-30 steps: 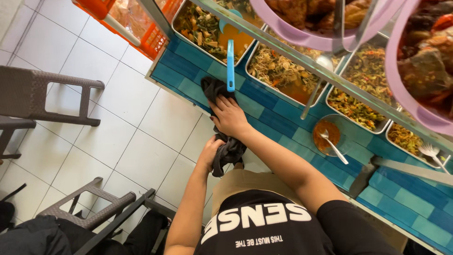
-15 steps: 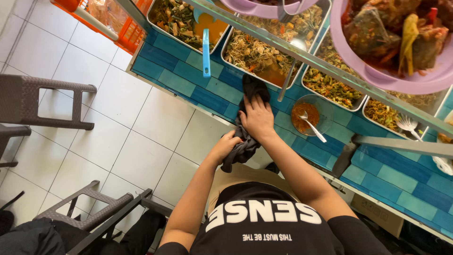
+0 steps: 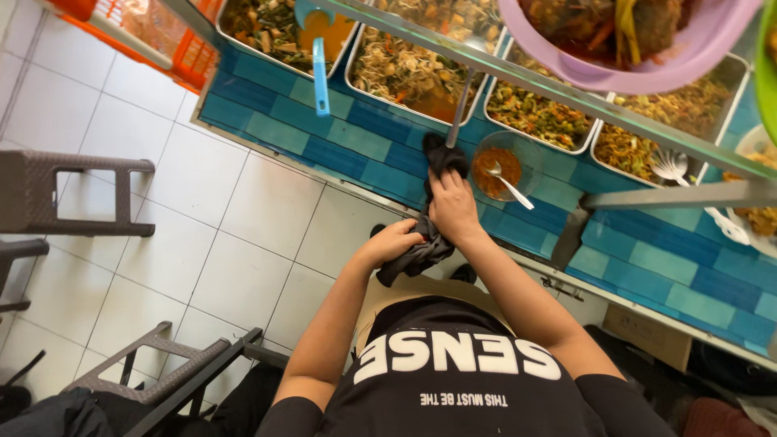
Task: The person covers a rice container with a cloth, wipes several table surfaces with a cloth, organizes items in a food display case including a calculator, and folds a cloth by hand.
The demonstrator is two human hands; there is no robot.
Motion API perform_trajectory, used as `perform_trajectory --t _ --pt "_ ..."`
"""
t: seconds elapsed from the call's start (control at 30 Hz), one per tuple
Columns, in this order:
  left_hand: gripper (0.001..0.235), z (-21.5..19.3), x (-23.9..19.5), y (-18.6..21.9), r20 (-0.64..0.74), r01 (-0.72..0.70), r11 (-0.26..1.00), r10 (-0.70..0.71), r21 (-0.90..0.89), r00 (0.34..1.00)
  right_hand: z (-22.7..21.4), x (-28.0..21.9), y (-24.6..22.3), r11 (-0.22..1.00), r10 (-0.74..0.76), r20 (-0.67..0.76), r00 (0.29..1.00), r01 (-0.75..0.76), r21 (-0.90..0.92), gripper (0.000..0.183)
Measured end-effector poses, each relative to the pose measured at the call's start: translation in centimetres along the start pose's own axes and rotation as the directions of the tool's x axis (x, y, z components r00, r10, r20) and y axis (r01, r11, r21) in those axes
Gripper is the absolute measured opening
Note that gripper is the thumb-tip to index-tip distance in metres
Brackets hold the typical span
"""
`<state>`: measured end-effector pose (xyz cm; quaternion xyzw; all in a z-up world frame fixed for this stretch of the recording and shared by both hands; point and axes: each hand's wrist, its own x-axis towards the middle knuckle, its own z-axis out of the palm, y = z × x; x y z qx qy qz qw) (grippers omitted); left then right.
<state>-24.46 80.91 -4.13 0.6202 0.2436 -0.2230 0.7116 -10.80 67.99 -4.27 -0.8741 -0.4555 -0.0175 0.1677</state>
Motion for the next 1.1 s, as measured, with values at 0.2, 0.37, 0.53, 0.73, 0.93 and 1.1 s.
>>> perform_trajectory --t 0.2,0.37,0.53,0.73,0.93,1.1 --pt "0.032 1.9 0.6 0.5 0.239 -0.120 0.958 0.056 0.261 0.969 -3.2 -6.9 0.5 0.999 0.007 0.106 0.994 -0.003 -0.036 0.062" --pt "0.039 4.2 1.5 2.0 0.417 -0.129 0.979 0.053 0.156 0.907 -9.4 -10.7 2.4 0.970 0.202 0.346 0.916 -0.236 0.058 0.046" --pt "0.041 3.8 1.1 4.2 0.486 -0.159 0.975 0.065 0.156 0.871 -16.1 -10.3 12.6 0.571 0.500 0.713 0.492 -0.806 0.156 0.040" --pt "0.039 3.0 0.3 5.4 0.512 -0.186 0.974 0.095 0.130 0.854 -8.1 -8.3 17.9 0.221 0.570 0.428 0.701 -0.633 0.742 0.047" --pt "0.042 2.7 -0.6 5.7 0.519 -0.158 0.979 0.068 0.131 0.852 -3.2 -6.4 16.3 -0.064 0.544 0.459 0.702 -0.511 0.857 0.050" --pt "0.041 2.5 -0.6 5.2 0.519 -0.147 0.984 0.071 0.106 0.852 -2.1 -7.2 16.3 0.020 0.581 0.330 0.744 -0.418 0.908 0.048"
